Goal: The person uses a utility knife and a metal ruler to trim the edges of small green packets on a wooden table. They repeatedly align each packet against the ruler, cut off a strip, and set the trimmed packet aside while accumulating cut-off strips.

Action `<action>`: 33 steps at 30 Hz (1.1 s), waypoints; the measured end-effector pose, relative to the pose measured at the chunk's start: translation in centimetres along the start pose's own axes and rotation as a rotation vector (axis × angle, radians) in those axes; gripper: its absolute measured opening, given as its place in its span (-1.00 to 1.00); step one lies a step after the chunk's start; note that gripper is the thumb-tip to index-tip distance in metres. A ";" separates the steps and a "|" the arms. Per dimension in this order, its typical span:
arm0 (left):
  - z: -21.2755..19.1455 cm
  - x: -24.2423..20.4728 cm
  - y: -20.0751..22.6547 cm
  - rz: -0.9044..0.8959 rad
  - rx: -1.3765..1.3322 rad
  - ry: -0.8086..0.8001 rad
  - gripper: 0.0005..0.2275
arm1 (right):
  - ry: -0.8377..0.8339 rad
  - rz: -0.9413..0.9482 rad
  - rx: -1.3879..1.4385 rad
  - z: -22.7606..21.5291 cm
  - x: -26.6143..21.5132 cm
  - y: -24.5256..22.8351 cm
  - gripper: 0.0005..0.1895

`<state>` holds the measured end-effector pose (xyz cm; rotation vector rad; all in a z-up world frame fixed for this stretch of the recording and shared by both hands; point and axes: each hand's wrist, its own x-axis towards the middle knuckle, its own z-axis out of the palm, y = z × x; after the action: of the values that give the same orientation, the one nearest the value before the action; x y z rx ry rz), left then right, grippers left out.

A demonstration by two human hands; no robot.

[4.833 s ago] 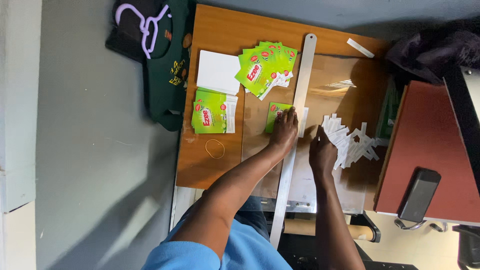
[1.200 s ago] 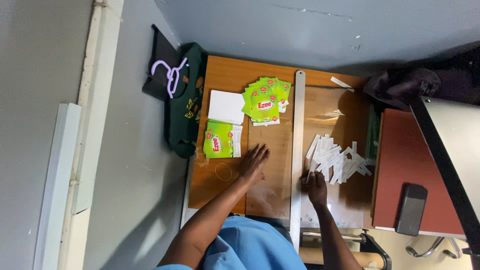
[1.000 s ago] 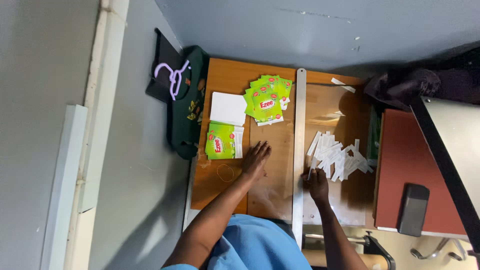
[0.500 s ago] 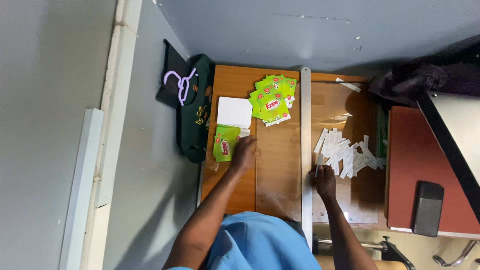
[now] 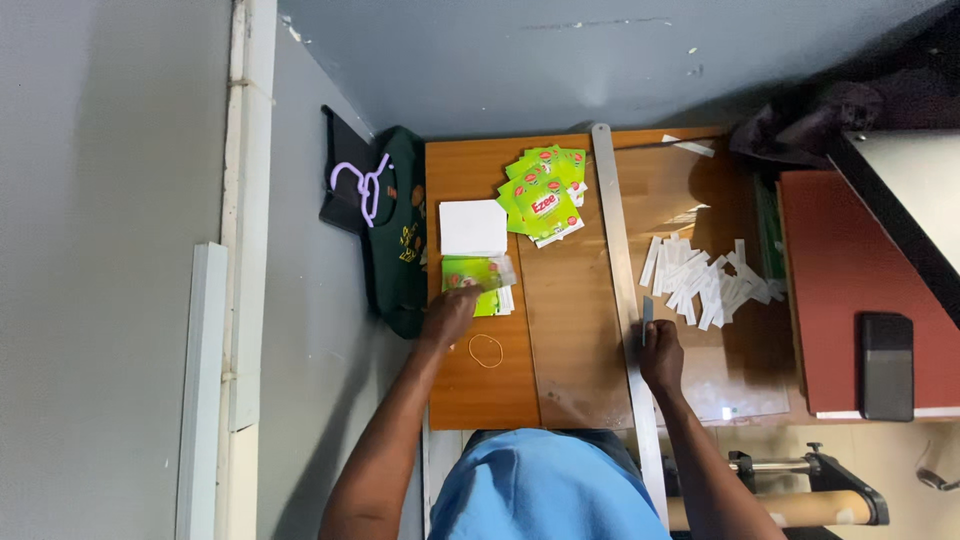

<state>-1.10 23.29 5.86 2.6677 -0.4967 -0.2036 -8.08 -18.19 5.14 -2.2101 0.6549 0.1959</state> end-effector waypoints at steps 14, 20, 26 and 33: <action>9.8 6.0 12.0 0.349 0.041 0.060 -0.80 | 0.194 0.021 0.062 -1.7 -6.4 -2.9 -0.74; 10.4 5.2 14.0 0.247 0.091 0.007 -0.67 | 0.131 -0.059 0.022 -2.4 -7.7 -0.9 -0.74; 13.4 5.2 14.9 0.189 0.140 0.229 -0.84 | -0.074 -0.256 -0.131 -2.5 -7.9 0.1 -0.36; 15.1 5.1 16.1 0.006 0.225 0.008 -0.33 | 0.015 -0.507 -0.104 -1.6 -8.3 0.5 -0.11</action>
<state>-4.65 2.04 -1.25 2.8840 -0.5546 -0.1420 -15.60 -16.43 8.74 -2.4000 0.0786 -0.0489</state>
